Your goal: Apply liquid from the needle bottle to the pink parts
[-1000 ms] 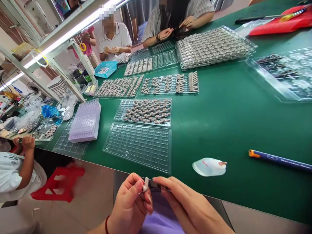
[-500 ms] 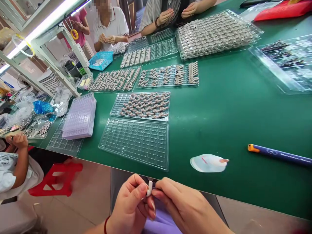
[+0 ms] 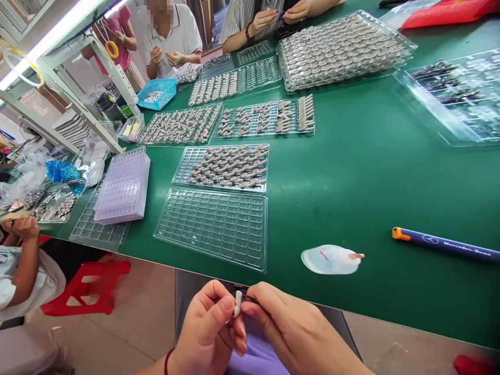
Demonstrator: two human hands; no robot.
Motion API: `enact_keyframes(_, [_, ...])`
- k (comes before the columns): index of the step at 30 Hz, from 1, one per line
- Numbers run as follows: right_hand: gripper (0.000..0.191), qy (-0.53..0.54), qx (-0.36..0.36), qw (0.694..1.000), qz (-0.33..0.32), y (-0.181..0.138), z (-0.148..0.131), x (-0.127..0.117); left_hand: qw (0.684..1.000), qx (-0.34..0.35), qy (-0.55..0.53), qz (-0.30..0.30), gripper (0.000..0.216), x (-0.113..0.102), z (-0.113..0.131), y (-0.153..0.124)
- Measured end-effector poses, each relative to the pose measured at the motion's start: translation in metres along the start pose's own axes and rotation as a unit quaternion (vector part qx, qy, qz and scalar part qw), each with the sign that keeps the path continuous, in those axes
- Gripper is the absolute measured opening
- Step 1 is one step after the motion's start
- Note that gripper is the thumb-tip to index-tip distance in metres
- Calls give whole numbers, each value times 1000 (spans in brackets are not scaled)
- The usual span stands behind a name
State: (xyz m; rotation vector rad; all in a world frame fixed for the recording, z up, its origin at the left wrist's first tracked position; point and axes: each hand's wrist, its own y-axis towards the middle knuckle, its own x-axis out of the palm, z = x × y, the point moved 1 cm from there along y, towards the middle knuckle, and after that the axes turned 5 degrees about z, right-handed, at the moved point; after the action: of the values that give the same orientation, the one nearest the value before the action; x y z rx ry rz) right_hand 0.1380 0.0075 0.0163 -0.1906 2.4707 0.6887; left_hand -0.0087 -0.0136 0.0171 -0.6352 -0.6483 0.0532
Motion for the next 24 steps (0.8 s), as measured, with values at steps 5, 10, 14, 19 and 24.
enact_keyframes(5, [38,1,6,1000,1,-2,3,1,1000,1,4,-2,41,1,-1,1])
enact_keyframes(10, [37,3,10,1000,-9,-3,5,2,1000,2,12,0,41,0,-2,1])
enact_keyframes(14, [38,21,17,1000,-12,-2,5,2,1000,0,11,1,41,0,-1,1])
enact_keyframes(19, [42,76,81,991,-73,-4,9,2,1000,-2,15,1,42,-1,-1,2])
enact_keyframes(24, [46,158,152,966,-136,-4,11,4,1000,-1,14,1,41,-2,-3,2])
